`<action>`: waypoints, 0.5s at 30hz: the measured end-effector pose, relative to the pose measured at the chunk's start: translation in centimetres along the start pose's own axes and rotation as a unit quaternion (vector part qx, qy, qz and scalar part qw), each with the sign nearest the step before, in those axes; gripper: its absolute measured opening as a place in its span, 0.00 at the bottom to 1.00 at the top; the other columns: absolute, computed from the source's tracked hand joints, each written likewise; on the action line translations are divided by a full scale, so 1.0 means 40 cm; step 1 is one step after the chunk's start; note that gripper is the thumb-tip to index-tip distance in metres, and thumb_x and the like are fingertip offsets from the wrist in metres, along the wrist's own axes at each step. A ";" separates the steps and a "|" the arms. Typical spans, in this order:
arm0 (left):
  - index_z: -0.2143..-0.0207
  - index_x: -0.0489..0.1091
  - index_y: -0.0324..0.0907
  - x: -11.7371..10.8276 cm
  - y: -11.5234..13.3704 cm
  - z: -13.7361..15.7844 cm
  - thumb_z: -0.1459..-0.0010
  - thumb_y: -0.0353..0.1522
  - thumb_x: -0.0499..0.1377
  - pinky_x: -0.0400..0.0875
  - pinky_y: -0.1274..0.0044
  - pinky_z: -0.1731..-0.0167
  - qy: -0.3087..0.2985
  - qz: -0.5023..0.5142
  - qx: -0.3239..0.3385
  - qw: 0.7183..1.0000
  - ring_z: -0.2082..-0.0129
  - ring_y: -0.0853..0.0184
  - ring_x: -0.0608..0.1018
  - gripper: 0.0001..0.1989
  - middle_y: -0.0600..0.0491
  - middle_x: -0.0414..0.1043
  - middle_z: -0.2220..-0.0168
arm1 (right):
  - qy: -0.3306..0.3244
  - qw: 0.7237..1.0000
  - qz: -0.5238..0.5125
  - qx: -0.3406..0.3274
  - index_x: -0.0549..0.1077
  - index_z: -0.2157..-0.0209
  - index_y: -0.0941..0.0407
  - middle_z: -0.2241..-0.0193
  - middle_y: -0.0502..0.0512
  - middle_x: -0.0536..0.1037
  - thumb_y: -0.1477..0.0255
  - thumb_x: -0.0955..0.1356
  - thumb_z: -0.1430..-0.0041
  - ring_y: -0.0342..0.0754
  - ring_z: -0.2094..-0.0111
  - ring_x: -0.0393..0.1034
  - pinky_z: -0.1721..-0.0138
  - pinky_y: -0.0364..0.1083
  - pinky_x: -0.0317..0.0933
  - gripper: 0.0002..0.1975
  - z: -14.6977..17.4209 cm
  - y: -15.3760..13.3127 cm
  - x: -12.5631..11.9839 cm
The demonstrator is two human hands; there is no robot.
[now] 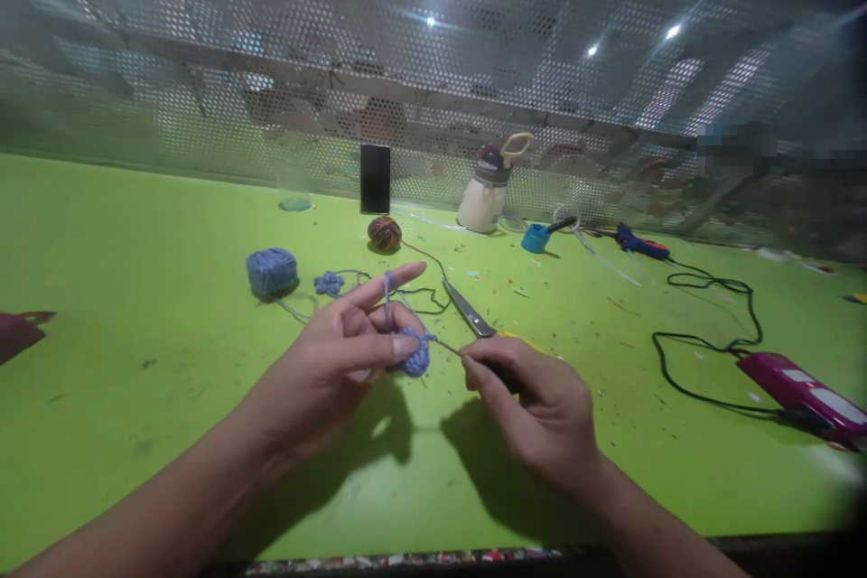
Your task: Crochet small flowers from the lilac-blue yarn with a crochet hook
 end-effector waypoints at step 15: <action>0.36 0.59 0.57 -0.008 -0.033 -0.008 0.42 0.25 0.56 0.61 0.75 0.68 -0.096 -0.349 0.068 0.930 0.71 0.68 0.65 0.33 0.59 0.62 0.71 | -0.108 0.909 -0.266 0.302 0.74 0.68 0.58 0.80 0.46 0.70 0.65 0.71 0.40 0.37 0.83 0.56 0.83 0.38 0.49 0.09 0.003 0.031 0.024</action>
Point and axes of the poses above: each hand's wrist, its own z-axis away from the middle knuckle, its own x-axis out of the palm, y = z × x, the point moved 2 cm from there along -z, towards the middle knuckle
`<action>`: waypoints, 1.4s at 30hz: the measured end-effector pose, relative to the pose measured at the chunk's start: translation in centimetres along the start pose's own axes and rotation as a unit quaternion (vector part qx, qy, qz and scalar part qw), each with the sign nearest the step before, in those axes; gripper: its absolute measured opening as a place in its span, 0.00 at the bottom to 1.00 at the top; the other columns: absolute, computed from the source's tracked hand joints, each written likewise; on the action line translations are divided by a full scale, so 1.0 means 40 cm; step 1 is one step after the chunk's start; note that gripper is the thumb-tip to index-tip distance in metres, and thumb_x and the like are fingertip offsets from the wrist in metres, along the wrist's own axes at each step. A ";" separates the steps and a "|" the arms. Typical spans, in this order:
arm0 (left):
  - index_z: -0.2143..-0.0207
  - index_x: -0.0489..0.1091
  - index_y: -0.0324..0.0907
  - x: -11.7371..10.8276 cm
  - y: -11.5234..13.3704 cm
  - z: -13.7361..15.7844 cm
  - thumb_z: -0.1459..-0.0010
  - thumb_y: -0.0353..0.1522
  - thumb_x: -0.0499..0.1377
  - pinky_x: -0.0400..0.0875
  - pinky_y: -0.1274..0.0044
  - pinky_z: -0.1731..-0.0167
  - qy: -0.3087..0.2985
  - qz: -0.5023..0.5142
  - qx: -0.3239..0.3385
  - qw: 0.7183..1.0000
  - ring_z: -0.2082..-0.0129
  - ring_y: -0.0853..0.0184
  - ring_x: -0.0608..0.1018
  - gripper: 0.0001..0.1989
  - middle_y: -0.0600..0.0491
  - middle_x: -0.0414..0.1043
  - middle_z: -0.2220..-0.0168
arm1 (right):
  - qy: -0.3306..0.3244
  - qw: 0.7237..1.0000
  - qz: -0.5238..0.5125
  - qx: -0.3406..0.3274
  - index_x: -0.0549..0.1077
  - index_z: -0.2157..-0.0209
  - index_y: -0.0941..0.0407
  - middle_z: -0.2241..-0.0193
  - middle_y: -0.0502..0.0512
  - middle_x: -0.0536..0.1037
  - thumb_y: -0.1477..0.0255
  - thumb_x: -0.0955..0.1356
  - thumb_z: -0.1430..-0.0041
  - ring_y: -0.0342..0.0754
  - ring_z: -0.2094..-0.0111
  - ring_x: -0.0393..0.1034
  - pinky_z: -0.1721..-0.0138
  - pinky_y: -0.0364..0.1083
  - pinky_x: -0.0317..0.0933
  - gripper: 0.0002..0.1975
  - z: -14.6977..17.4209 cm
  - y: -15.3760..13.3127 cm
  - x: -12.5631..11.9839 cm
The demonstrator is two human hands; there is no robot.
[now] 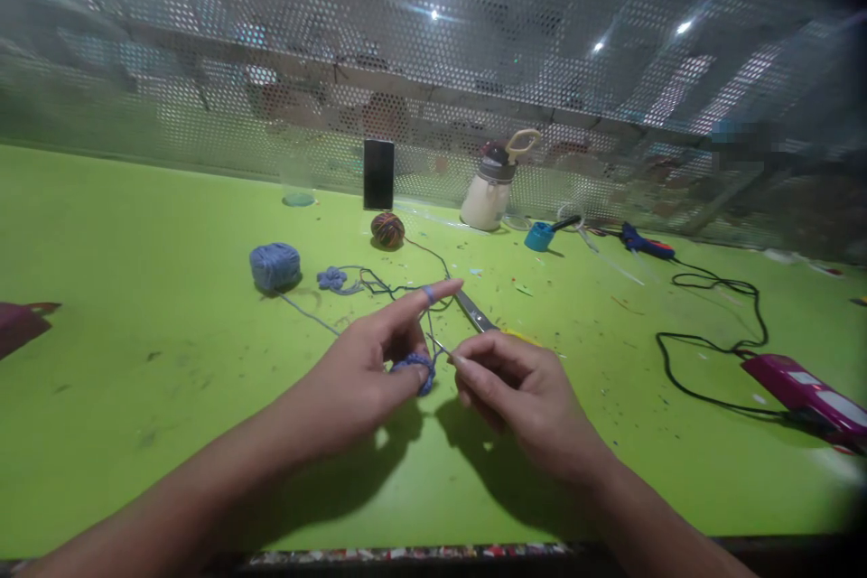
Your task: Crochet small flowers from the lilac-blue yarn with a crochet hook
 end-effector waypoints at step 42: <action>0.38 0.63 0.54 0.010 -0.009 -0.006 0.43 0.22 0.54 0.60 0.74 0.67 -0.034 -0.031 0.026 0.999 0.71 0.69 0.64 0.32 0.59 0.61 0.72 | -0.006 0.998 -0.049 0.040 0.72 0.69 0.58 0.81 0.45 0.70 0.65 0.71 0.41 0.35 0.86 0.54 0.85 0.37 0.47 0.11 -0.010 0.006 -0.002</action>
Point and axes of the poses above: each hand's wrist, its own z-axis away from the middle knuckle, its own x-axis out of the palm, y = z × x, the point moved 2 cm from there along -z, towards the middle knuckle
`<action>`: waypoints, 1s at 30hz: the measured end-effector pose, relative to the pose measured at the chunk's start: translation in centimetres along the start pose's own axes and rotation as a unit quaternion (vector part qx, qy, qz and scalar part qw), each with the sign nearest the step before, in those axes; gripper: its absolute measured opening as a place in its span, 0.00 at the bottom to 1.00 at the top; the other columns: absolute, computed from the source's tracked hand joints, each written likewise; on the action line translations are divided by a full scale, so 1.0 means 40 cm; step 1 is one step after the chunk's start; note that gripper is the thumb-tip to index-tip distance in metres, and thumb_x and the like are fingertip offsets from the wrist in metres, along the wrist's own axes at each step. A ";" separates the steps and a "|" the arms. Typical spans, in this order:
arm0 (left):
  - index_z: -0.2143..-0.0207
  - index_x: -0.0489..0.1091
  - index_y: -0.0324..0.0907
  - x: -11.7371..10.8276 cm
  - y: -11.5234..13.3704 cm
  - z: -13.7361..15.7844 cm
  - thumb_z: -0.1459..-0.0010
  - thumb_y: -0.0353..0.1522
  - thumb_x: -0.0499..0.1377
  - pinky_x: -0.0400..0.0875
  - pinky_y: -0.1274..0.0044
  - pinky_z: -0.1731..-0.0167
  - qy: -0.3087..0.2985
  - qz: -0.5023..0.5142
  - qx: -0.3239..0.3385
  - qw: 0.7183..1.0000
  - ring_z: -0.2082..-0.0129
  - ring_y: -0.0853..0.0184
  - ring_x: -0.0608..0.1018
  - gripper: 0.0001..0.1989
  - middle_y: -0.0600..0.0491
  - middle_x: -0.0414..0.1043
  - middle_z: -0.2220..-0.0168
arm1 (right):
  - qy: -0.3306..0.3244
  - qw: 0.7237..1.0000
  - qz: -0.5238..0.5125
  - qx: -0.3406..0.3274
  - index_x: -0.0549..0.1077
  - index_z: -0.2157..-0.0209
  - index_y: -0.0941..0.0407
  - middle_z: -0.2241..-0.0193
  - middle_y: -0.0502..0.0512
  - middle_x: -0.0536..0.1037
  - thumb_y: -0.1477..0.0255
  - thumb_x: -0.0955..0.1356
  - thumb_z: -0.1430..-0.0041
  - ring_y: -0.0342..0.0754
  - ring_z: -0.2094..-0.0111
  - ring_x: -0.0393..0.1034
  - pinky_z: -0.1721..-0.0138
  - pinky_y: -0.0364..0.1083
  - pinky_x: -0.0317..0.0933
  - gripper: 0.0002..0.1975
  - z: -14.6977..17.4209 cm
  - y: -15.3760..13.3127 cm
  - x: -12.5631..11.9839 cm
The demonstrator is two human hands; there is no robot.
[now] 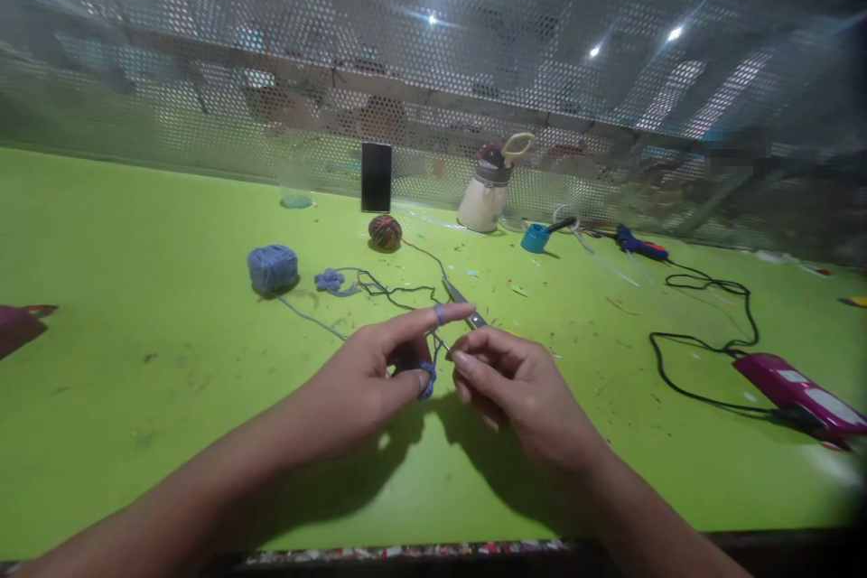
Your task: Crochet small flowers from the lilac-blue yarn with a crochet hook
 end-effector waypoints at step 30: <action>0.70 0.82 0.40 -0.024 0.006 0.010 0.60 0.25 0.68 0.67 0.79 0.67 0.106 0.439 -0.078 0.889 0.70 0.70 0.72 0.10 0.52 0.73 0.71 | 0.116 0.842 0.348 -0.396 0.75 0.61 0.52 0.73 0.51 0.79 0.81 0.68 0.40 0.46 0.74 0.72 0.73 0.46 0.65 0.10 0.048 -0.036 -0.019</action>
Point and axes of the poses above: each hand's wrist, its own z-axis away from the middle knuckle, its own x-axis out of the palm, y = z × x, the point moved 2 cm from there along -z, towards the middle knuckle
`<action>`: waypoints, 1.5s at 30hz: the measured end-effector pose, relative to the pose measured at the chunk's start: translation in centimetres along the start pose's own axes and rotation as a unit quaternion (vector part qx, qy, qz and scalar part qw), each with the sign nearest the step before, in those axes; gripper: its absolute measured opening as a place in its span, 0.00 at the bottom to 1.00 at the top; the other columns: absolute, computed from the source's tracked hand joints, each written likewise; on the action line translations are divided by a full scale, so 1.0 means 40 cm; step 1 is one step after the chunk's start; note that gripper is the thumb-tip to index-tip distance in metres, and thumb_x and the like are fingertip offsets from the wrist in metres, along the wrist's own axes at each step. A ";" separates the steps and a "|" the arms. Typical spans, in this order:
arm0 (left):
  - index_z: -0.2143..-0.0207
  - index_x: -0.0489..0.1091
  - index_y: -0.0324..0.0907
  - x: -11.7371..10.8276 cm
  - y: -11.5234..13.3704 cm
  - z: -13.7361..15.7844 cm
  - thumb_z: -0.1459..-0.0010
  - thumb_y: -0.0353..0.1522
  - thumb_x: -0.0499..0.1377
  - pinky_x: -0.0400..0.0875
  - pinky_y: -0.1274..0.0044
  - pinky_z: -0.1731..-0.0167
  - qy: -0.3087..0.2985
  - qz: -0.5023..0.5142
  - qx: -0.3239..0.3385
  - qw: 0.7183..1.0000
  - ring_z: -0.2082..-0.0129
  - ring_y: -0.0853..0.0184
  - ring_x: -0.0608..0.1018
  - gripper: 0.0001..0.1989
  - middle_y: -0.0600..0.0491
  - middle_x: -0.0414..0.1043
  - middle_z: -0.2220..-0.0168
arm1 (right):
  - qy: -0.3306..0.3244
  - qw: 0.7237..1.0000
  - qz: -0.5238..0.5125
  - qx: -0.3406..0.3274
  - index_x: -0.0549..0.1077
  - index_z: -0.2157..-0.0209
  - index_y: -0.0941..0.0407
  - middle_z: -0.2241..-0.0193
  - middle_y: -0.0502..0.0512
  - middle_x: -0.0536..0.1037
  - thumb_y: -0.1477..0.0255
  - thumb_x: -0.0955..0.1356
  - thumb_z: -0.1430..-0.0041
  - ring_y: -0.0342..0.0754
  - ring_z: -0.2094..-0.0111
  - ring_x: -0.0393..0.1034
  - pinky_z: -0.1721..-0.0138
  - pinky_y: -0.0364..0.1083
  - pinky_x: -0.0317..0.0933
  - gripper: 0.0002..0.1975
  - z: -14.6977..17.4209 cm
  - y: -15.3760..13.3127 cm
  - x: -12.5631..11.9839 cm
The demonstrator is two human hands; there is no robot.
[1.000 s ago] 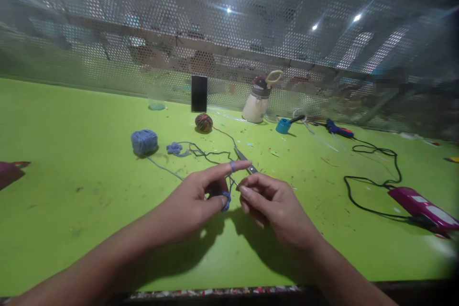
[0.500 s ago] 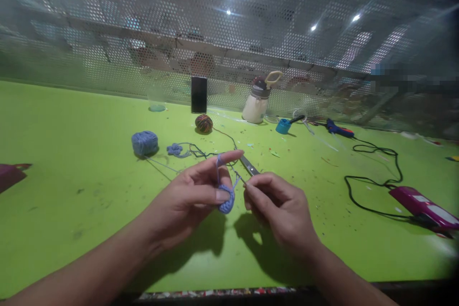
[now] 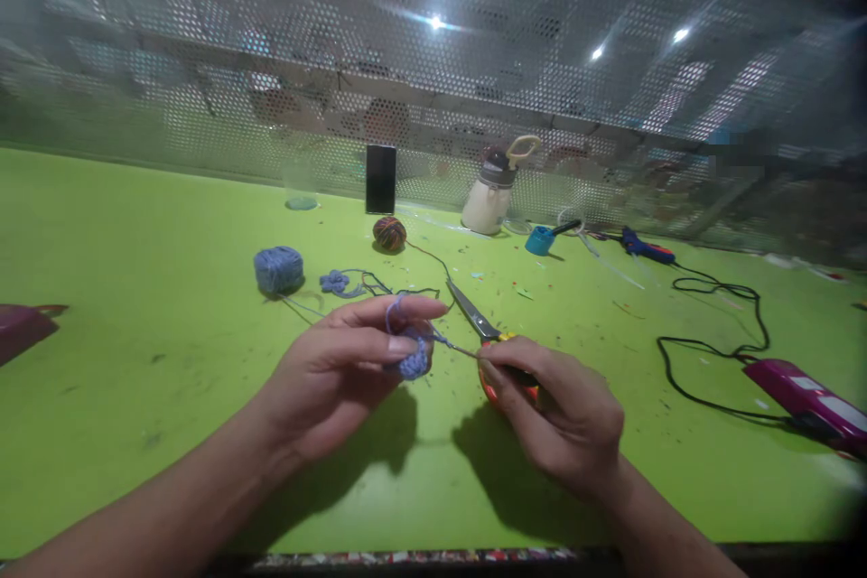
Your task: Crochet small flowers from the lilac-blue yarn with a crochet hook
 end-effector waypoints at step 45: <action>0.35 0.55 0.39 -0.005 -0.006 -0.025 0.53 0.23 0.68 0.65 0.75 0.62 0.048 -0.093 0.041 0.994 0.68 0.69 0.73 0.43 0.57 0.71 0.70 | -0.048 0.847 -0.368 0.379 0.80 0.57 0.54 0.80 0.46 0.72 0.67 0.74 0.44 0.36 0.85 0.59 0.85 0.38 0.49 0.12 -0.049 0.037 0.052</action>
Point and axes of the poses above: each hand's wrist, its own z-axis away from the middle knuckle, its own x-axis out of the palm, y = z × x, the point moved 2 cm from there along -z, towards the middle knuckle
